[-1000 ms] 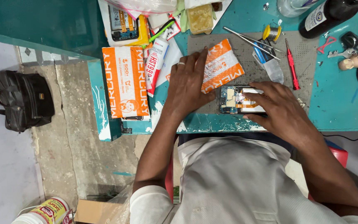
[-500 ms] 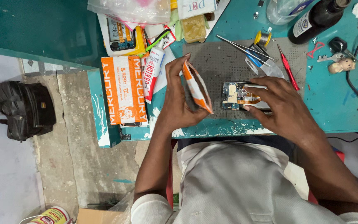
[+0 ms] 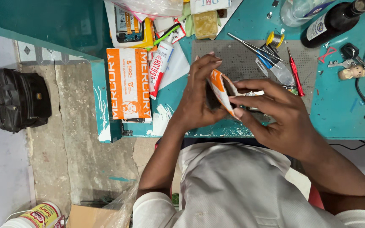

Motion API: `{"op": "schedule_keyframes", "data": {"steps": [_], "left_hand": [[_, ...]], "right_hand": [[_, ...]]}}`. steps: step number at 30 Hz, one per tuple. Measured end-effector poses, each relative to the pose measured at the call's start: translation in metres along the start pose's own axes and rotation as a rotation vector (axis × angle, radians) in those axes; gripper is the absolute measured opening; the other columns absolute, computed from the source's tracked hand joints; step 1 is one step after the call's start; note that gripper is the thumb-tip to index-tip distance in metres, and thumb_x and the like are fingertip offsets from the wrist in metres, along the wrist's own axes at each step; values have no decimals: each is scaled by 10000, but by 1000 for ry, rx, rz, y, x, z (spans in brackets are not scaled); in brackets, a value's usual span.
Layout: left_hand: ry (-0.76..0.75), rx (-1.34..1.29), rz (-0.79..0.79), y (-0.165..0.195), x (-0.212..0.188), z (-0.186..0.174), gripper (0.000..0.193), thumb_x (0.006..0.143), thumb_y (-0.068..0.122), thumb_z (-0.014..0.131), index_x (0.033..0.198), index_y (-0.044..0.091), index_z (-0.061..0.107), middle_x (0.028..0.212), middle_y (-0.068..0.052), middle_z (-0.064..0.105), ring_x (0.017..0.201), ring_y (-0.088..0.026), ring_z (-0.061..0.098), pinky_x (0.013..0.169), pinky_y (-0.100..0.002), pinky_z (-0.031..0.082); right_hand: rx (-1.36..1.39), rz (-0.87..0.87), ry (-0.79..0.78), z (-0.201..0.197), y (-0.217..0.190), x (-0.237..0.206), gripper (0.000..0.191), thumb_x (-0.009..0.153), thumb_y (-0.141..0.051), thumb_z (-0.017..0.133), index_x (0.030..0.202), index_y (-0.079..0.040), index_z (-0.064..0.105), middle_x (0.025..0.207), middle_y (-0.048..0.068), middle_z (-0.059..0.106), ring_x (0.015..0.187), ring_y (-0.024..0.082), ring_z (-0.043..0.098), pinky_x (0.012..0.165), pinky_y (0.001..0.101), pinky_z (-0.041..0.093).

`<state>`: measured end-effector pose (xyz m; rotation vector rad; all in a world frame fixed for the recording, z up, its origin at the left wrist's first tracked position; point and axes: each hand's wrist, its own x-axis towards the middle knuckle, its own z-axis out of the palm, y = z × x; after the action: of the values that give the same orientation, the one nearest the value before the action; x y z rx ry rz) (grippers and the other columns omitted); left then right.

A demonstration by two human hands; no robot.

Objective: The person disassembles a smartphone on a repair workbench, separating the broken display from the frame and lifting out the battery and flex cables. They then apply liquid from a bottle to the empty frame and scrub the frame edges with a brush to remove old adhesive.

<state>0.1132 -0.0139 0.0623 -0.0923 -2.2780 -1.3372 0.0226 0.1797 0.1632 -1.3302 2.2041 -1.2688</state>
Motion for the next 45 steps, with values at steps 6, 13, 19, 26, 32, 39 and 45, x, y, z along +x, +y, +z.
{"op": "schedule_keyframes", "data": {"steps": [6, 13, 19, 26, 32, 39, 45], "left_hand": [[83, 76, 6, 2, 3, 15, 887, 806, 206, 909, 1495, 143, 355, 1408, -155, 469, 1425, -353, 468, 1313, -556, 276], [102, 169, 25, 11, 10, 12, 810, 781, 236, 907, 1445, 156, 450, 1309, -126, 513, 1342, -336, 518, 1267, -568, 337], [-18, 476, -54, 31, 19, -14, 931, 658, 218, 937, 1471, 155, 486, 1247, -116, 519, 1258, -325, 532, 1227, -580, 301], [-87, 629, -235, 30, 19, -42, 1069, 526, 258, 984, 1449, 99, 470, 1224, -148, 531, 1208, -356, 524, 1099, -565, 348], [-49, 667, -303, 26, 14, -51, 1054, 538, 246, 1002, 1436, 75, 478, 1231, -159, 541, 1213, -393, 515, 1068, -579, 351], [17, 680, -314, 23, 6, -64, 999, 612, 293, 997, 1435, 66, 479, 1261, -157, 562, 1231, -392, 522, 1106, -574, 352], [262, 516, -149, 20, -11, -77, 695, 856, 232, 885, 1405, 110, 477, 1405, -127, 580, 1402, -336, 529, 1283, -548, 256]], "right_hand": [[-75, -99, 81, 0, -13, 9, 400, 858, -189, 858, 1191, -31, 702, 1262, 133, 676, 1062, 242, 743, 864, 333, 640], [-224, -46, 99, -5, -13, 7, 323, 844, -120, 847, 1123, -11, 727, 1155, 114, 718, 924, 225, 750, 757, 330, 608], [-120, 18, 107, 5, 24, 8, 154, 915, -60, 790, 1025, 16, 715, 1120, 124, 721, 886, 202, 755, 747, 297, 623], [555, 220, 205, 16, 74, 13, 99, 1122, -17, 628, 1058, 52, 597, 906, 108, 668, 803, 126, 662, 660, 292, 621], [794, 375, 225, 10, 94, 23, 159, 1151, -138, 534, 1124, 18, 547, 968, 171, 717, 732, 252, 742, 609, 336, 631], [874, 296, 317, -3, 119, 13, 237, 1224, -163, 580, 1112, 44, 557, 951, 210, 713, 699, 297, 727, 580, 377, 617], [914, 407, 435, -23, 137, 0, 195, 1203, -118, 584, 1101, 40, 536, 969, 228, 705, 723, 316, 711, 648, 405, 614]]}}
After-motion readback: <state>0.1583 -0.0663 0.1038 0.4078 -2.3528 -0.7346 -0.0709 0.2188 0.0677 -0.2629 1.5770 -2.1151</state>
